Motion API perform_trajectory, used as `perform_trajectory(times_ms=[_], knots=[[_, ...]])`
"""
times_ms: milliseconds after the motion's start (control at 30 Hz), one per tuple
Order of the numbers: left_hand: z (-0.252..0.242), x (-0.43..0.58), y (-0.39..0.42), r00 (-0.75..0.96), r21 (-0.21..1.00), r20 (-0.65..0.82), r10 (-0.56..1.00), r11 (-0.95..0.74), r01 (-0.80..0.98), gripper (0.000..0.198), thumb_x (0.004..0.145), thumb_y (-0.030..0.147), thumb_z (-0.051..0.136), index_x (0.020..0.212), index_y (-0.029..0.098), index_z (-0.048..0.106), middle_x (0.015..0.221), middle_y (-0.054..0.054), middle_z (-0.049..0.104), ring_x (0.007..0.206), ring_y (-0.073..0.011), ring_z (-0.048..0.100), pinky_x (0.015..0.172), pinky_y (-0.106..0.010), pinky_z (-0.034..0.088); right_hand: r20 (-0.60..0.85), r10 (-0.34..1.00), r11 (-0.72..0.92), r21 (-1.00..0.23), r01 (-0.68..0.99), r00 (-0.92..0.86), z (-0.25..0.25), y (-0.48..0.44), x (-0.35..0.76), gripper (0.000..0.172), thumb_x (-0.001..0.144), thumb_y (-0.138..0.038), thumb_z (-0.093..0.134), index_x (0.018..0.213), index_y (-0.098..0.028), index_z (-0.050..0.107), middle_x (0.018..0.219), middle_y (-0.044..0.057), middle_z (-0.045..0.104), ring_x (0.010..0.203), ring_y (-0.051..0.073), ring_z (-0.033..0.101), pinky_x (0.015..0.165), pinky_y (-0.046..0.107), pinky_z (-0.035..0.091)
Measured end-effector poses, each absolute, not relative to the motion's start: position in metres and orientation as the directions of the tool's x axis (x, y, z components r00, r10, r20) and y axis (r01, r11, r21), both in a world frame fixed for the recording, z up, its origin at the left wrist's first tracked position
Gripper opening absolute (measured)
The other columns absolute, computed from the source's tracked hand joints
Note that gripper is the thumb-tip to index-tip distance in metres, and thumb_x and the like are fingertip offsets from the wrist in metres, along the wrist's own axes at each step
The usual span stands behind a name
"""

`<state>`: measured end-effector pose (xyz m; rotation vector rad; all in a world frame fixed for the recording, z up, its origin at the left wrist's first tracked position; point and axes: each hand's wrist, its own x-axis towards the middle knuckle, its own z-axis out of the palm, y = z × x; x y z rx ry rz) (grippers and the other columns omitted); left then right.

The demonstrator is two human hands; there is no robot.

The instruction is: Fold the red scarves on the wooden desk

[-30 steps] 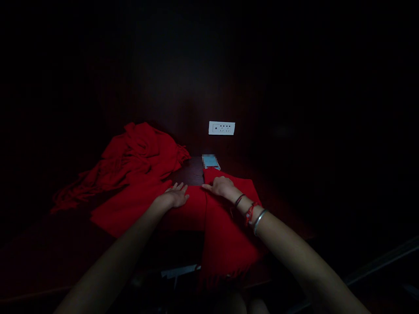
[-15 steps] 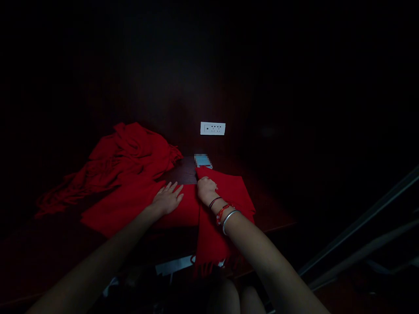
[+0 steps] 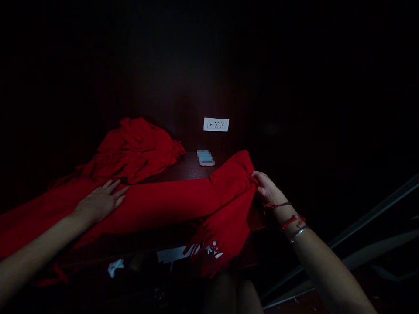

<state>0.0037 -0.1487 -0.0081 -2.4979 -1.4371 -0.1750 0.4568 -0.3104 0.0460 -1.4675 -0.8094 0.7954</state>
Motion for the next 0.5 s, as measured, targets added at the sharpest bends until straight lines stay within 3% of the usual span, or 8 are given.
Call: perform_trajectory(times_ms=[133, 200, 333, 500], knots=[[0.015, 0.023, -0.171, 0.395, -0.296, 0.22, 0.892, -0.325, 0.898, 0.039, 0.075, 0.011, 0.036, 0.112, 0.013, 0.048, 0.129, -0.01, 0.031, 0.119, -0.0276, 0.02, 0.094, -0.042, 0.02, -0.174, 0.855, -0.12, -0.983, -0.139, 0.489, 0.02, -0.32, 0.459, 0.009, 0.058, -0.01, 0.04, 0.055, -0.018, 0.043, 0.042, -0.004, 0.044, 0.041, 0.008, 0.045, 0.042, 0.018, 0.041], [0.022, 0.063, -0.188, 0.454, -0.325, 0.178, 0.873, -0.384, 0.865, 0.039, 0.076, 0.012, 0.034, 0.113, 0.014, 0.047, 0.129, -0.009, 0.03, 0.119, -0.027, 0.022, 0.093, -0.042, 0.022, -0.227, 0.858, -0.136, -0.966, -0.221, 0.461, 0.016, -0.321, 0.456, 0.005, 0.06, -0.013, 0.044, 0.062, -0.017, 0.047, 0.047, -0.003, 0.049, 0.045, 0.01, 0.049, 0.044, 0.02, 0.043], [0.018, 0.157, -0.215, 0.745, -0.109, 0.122, 0.656, -0.737, 0.667, 0.047, 0.08, 0.037, 0.031, 0.121, 0.014, 0.036, 0.131, -0.011, 0.025, 0.119, -0.0226, 0.024, 0.093, -0.035, 0.026, -0.258, 0.823, -0.153, -0.959, -0.239, 0.506, 0.026, -0.317, 0.452, 0.018, 0.055, -0.003, 0.046, 0.068, -0.016, 0.047, 0.05, -0.003, 0.052, 0.041, 0.009, 0.05, 0.041, 0.019, 0.043], [-0.002, 0.208, -0.223, 0.852, 0.131, 0.016, 0.524, -0.846, 0.517, 0.056, 0.079, 0.047, 0.025, 0.126, 0.017, 0.025, 0.133, -0.009, 0.02, 0.122, -0.023, 0.014, 0.095, -0.043, 0.019, -0.133, 0.86, -0.069, -0.987, -0.147, 0.493, 0.065, -0.309, 0.445, 0.024, 0.051, 0.005, 0.035, 0.059, -0.016, 0.041, 0.045, -0.006, 0.045, 0.035, 0.006, 0.044, 0.035, 0.014, 0.037]])
